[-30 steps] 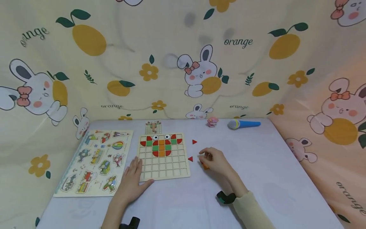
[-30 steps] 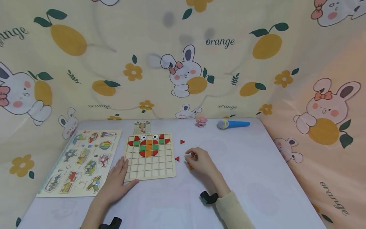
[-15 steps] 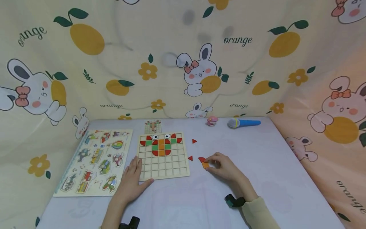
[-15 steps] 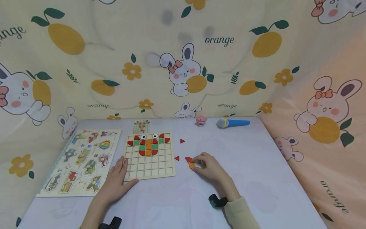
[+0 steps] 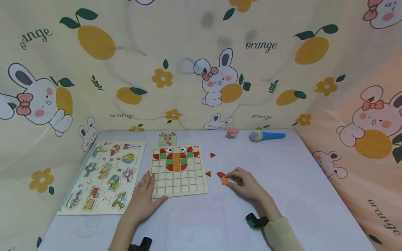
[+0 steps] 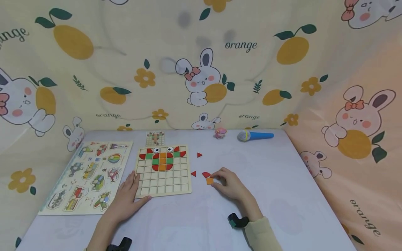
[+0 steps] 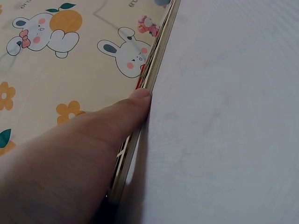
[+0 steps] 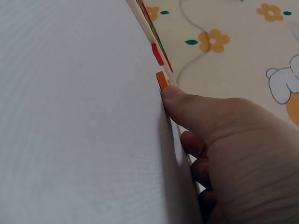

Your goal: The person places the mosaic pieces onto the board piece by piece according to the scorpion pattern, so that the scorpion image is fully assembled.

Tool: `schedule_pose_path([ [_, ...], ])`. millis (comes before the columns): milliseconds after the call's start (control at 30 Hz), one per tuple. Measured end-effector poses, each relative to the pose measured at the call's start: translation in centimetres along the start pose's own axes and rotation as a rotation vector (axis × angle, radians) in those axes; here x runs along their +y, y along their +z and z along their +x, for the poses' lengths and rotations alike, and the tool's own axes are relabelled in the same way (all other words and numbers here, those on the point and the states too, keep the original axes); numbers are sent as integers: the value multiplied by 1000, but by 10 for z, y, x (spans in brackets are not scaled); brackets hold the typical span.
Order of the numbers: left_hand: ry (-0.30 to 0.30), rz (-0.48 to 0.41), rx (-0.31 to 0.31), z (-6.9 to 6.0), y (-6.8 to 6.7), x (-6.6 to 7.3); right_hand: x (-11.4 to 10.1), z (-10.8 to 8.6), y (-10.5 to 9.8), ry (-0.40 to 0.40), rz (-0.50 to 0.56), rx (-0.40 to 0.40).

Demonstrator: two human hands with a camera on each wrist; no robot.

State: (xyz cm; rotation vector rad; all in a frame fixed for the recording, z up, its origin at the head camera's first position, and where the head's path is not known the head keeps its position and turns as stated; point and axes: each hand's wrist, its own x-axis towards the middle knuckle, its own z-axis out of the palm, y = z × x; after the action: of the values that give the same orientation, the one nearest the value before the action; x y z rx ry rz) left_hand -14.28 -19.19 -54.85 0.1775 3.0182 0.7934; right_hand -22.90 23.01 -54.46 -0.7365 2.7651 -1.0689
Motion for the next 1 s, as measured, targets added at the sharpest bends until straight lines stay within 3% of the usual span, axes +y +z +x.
schedule_pose_path([
  [267, 9, -21, 26, 0, 0, -2, -5, 7, -1, 39, 15, -4],
  [500, -15, -16, -2, 1, 0, -5, -34, 30, 2, 62, 67, 20],
  [800, -31, -21, -10, 2, 1, -2, -86, 78, 39, -37, 66, -19],
  [1000, -14, -19, 3, 2, 4, -4, -112, 92, 73, -40, 17, -79],
])
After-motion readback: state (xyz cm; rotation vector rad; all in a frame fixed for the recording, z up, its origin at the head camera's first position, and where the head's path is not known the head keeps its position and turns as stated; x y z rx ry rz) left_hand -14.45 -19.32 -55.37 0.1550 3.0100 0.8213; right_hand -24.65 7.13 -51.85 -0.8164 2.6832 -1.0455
